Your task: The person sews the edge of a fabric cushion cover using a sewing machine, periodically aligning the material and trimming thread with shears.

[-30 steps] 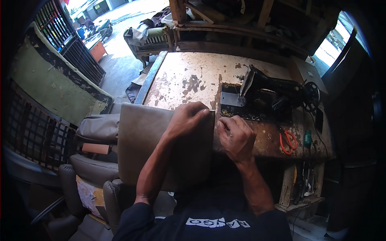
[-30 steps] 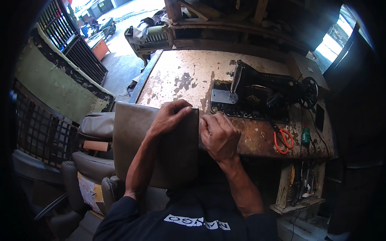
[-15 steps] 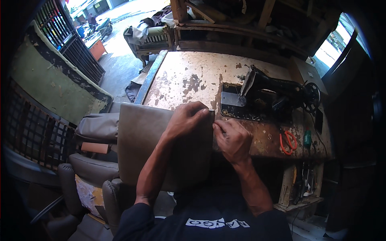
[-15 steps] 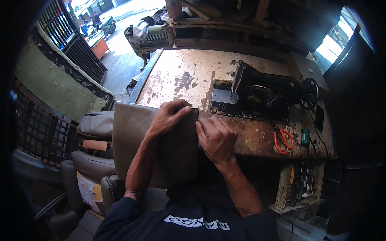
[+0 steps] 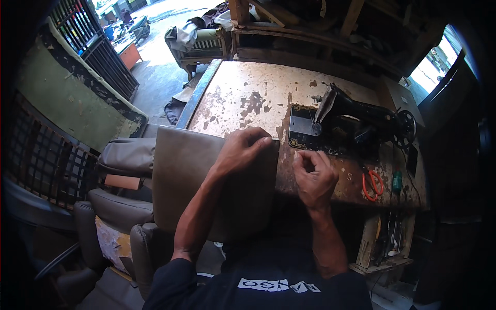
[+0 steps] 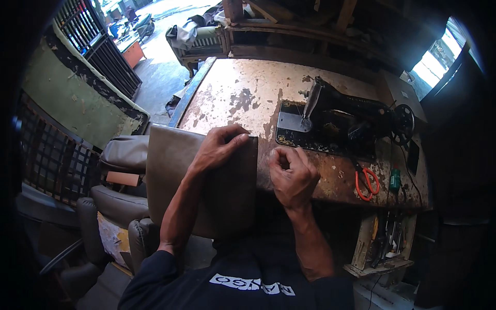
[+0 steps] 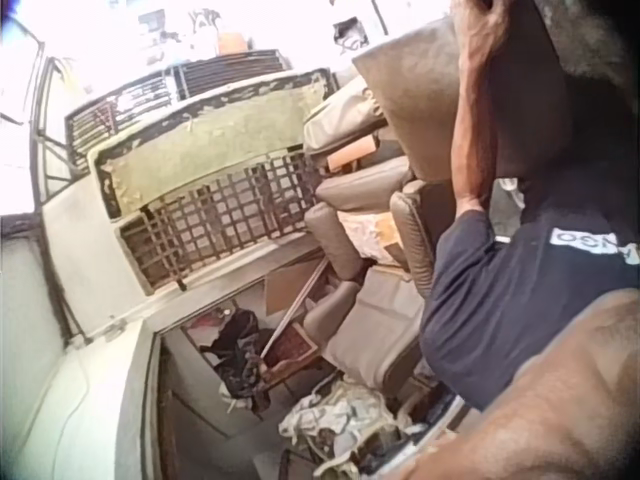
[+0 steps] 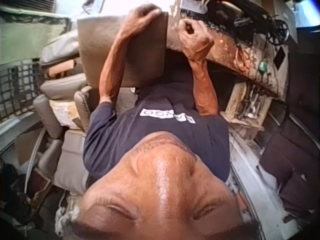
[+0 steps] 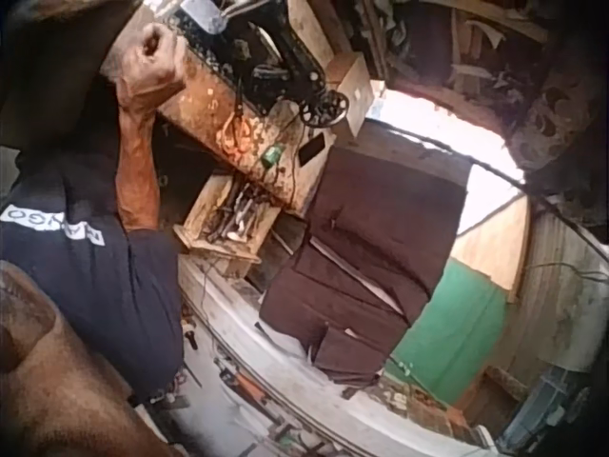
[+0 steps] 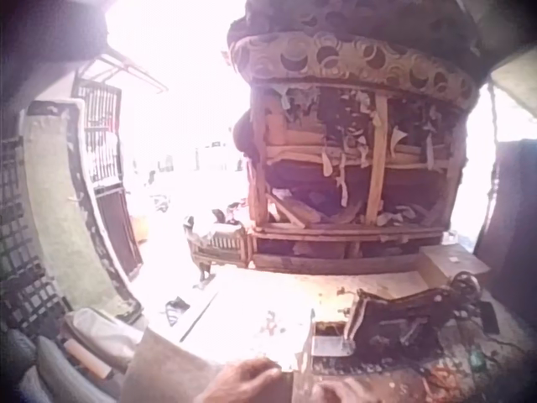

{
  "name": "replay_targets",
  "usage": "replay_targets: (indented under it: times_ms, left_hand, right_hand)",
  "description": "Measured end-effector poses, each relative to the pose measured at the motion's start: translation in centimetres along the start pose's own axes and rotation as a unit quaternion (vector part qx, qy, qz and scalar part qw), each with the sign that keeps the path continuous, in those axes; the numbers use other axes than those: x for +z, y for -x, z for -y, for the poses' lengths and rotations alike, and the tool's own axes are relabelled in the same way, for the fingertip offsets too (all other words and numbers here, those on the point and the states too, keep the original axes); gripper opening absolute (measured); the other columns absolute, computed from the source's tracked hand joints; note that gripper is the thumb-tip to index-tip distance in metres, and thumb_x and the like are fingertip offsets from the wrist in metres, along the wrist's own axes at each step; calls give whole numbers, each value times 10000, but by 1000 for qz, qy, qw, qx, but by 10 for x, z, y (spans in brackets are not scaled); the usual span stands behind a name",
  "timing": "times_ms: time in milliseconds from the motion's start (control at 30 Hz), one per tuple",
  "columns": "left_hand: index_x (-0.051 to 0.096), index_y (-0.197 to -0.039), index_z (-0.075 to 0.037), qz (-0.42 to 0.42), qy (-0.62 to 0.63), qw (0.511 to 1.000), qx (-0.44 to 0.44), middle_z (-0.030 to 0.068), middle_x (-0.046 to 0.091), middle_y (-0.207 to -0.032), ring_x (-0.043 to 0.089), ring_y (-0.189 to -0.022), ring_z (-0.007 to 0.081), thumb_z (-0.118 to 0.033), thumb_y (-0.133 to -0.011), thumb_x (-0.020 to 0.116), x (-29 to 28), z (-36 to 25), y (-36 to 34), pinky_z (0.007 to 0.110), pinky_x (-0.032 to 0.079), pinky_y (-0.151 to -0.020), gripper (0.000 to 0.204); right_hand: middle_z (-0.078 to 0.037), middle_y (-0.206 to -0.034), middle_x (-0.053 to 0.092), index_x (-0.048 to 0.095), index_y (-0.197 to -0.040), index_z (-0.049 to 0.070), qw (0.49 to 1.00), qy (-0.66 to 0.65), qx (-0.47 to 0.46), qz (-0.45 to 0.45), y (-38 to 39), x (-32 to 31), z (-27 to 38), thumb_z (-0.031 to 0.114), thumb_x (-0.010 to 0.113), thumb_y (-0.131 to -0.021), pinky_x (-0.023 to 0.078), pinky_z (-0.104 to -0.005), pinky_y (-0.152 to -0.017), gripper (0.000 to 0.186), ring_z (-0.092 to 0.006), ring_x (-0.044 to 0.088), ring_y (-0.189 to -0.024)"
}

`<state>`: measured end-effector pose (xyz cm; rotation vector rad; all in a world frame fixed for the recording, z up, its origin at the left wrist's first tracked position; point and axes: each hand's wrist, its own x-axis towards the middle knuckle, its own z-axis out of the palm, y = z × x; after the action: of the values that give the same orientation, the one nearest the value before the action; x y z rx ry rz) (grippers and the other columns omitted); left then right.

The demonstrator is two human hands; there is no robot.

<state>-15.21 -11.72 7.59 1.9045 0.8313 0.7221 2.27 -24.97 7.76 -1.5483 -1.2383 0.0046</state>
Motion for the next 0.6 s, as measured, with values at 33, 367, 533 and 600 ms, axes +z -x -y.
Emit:
replay_targets:
  times_ms: [33,367,533,600]
  left_hand:
    - [748,-1096,6,4,-14,1000,-12,185,759,-940,734,-891,247,-300,-1004,669,0,-1,-2,393,561,-831,329]
    - [748,-1075,8,-10,-28,1000,-5,194,754,-936,732,-878,259,-310,-982,676,-1,0,0,403,559,-823,339]
    - [748,-1075,8,-11,-44,999,-21,202,752,-928,735,-869,273,-319,-980,674,1,-7,1,408,560,-820,349]
    - [750,-1077,6,-15,-40,999,-8,201,754,-932,738,-875,274,-323,-981,674,1,-1,1,408,561,-820,350]
  right_hand:
    - [-86,-808,696,769,-942,70,1000,18,-9,11,-1,-3,0,101,774,-883,549,-393,-616,67,-288,712,-695]
    - [-71,-752,643,727,-826,116,986,100,-113,71,6,18,7,174,775,-870,527,-427,-586,88,-302,677,-661]
    - [-66,-744,630,686,-787,111,984,107,-124,70,2,28,1,152,773,-839,522,-421,-572,109,-297,670,-650]
    - [-62,-740,625,676,-782,104,983,110,-129,70,2,29,0,144,773,-830,521,-419,-571,115,-293,668,-646]
